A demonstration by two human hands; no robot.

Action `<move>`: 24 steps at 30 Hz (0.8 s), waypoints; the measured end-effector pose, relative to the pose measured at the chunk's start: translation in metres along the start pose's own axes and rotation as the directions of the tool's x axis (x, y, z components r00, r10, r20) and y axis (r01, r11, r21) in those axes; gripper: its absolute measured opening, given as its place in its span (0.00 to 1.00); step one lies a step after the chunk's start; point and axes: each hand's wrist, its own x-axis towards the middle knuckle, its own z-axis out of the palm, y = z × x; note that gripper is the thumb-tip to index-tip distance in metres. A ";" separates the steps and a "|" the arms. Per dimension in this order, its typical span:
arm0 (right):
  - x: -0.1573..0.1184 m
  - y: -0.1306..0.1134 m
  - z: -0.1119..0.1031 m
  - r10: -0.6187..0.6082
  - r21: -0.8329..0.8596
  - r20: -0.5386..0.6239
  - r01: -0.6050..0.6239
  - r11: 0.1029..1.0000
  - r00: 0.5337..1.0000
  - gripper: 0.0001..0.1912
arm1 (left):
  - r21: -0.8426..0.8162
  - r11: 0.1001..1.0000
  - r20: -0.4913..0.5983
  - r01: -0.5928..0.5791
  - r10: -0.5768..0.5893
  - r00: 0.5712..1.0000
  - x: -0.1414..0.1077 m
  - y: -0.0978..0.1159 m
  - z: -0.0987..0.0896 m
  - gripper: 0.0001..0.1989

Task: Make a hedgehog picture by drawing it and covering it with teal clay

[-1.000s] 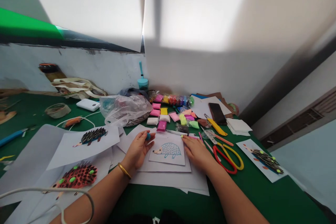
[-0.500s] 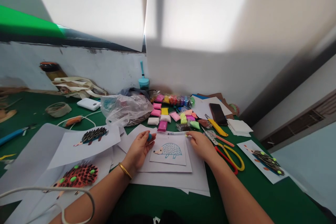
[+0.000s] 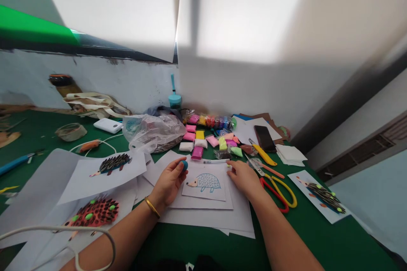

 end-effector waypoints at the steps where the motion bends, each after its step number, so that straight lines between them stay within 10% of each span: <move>1: 0.000 -0.001 0.002 0.000 -0.021 -0.025 0.000 1.000 1.000 0.19 | -0.004 1.000 0.002 0.003 -0.003 1.000 0.000 0.000 0.001 0.30; 7: 0.001 -0.007 0.004 0.028 -0.062 -0.114 -0.036 0.997 0.993 0.08 | -0.017 1.000 -0.008 0.001 -0.001 1.000 -0.001 0.000 0.001 0.28; 18: -0.009 0.014 -0.007 0.136 0.078 -0.196 -0.123 0.989 0.971 0.18 | -0.009 1.000 0.042 0.005 -0.005 0.999 -0.002 0.000 0.002 0.28; 24: -0.007 0.000 0.006 0.108 0.284 -0.186 -0.052 0.957 0.977 0.11 | 0.504 0.814 0.104 -0.289 0.275 0.956 0.005 -0.001 -0.010 0.21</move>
